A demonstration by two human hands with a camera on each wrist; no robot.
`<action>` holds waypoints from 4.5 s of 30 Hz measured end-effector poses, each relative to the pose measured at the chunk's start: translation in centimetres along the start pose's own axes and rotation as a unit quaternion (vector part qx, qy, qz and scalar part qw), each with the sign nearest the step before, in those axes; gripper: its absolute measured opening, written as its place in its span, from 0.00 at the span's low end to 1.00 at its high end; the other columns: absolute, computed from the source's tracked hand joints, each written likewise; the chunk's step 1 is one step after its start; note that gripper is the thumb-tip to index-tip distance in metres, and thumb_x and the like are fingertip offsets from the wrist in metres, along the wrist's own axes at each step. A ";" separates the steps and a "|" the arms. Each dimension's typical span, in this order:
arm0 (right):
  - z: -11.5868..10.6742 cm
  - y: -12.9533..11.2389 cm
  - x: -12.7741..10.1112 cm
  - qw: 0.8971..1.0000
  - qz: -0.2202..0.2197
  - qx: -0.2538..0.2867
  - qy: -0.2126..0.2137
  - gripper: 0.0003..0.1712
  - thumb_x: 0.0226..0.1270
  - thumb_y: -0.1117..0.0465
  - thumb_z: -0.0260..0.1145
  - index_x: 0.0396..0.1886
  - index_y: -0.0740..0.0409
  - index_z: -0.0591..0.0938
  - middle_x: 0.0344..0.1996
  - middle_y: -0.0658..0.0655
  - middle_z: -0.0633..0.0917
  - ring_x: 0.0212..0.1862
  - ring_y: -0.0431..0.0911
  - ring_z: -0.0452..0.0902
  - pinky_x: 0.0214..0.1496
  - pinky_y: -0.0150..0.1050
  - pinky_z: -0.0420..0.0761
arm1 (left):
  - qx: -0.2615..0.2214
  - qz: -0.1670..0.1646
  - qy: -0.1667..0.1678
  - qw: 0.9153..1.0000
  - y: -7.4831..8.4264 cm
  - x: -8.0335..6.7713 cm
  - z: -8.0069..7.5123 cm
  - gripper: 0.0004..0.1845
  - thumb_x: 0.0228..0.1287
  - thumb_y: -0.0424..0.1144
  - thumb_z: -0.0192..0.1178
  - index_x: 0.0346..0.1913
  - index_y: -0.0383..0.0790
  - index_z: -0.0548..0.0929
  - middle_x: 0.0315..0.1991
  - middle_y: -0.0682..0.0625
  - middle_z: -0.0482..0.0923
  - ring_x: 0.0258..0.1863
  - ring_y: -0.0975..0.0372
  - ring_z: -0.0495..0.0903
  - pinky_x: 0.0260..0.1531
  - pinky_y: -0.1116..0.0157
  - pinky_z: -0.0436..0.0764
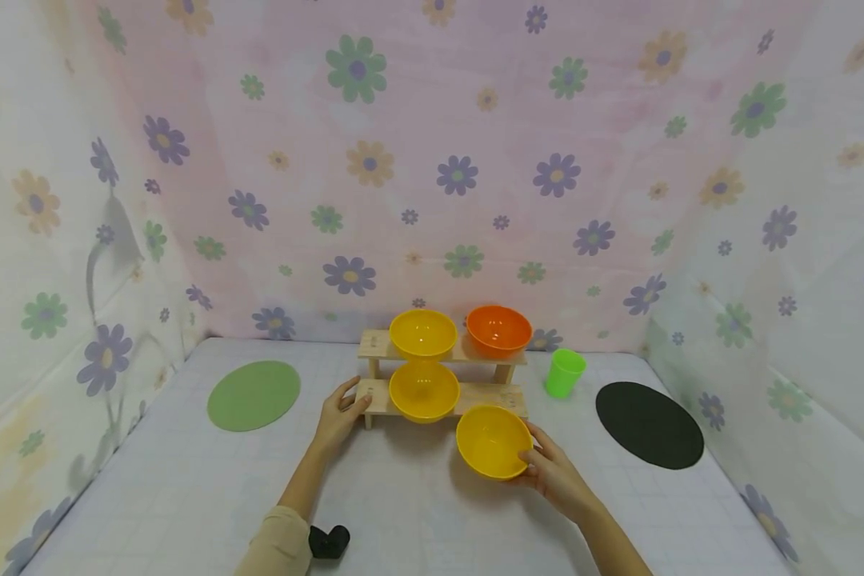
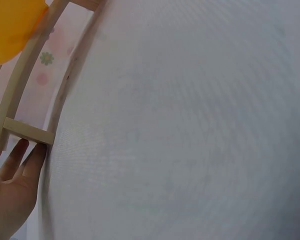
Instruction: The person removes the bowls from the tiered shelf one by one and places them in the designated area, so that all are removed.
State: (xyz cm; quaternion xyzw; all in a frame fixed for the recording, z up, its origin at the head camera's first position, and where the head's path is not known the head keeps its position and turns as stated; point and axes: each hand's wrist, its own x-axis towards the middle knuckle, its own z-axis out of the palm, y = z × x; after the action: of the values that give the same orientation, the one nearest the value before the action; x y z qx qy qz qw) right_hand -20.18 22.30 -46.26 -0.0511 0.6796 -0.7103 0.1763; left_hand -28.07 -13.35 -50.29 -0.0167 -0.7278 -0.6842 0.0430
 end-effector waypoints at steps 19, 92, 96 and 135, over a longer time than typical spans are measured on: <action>6.5 2.1 1.5 0.992 -0.010 -0.012 -0.126 0.38 0.66 0.67 0.50 0.73 0.66 0.47 0.63 0.75 0.64 0.46 0.50 0.78 0.48 0.43 0.82 | 0.001 0.005 0.004 1.000 -0.2 0.1 0.0 0.30 0.65 0.33 0.58 0.67 0.28 0.62 0.56 0.23 0.69 0.54 0.40 0.74 0.50 0.61 0.80; 7.3 -1.9 7.0 0.982 -0.133 -0.076 0.114 0.35 0.68 0.60 0.60 0.70 0.64 0.57 0.58 0.74 0.68 0.44 0.63 0.80 0.39 0.50 0.84 | -0.004 0.000 -0.011 1.000 1.7 -0.9 -0.2 0.30 0.66 0.33 0.56 0.68 0.26 0.60 0.58 0.23 0.67 0.57 0.39 0.71 0.53 0.57 0.78; 7.1 -1.8 8.0 0.988 -0.109 -0.060 0.094 0.38 0.70 0.57 0.59 0.72 0.62 0.53 0.61 0.74 0.68 0.43 0.62 0.80 0.43 0.55 0.82 | -0.001 -0.002 -0.005 1.000 -0.2 0.0 -0.2 0.31 0.66 0.36 0.57 0.68 0.29 0.60 0.58 0.24 0.68 0.57 0.40 0.72 0.53 0.57 0.78; 6.2 -1.8 6.3 0.998 -0.067 0.008 -0.011 0.34 0.69 0.67 0.50 0.74 0.58 0.53 0.67 0.73 0.59 0.43 0.52 0.81 0.47 0.48 0.82 | -0.011 0.003 -0.003 1.000 -0.5 -0.1 -0.3 0.31 0.66 0.36 0.58 0.68 0.30 0.61 0.58 0.24 0.68 0.56 0.40 0.72 0.51 0.58 0.78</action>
State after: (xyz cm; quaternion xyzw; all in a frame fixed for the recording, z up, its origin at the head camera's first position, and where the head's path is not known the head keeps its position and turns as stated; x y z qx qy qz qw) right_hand -24.45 14.45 -45.15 -0.1029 0.6671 -0.7252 0.1362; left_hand -27.95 -13.68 -50.75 -0.0219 -0.7200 -0.6923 0.0426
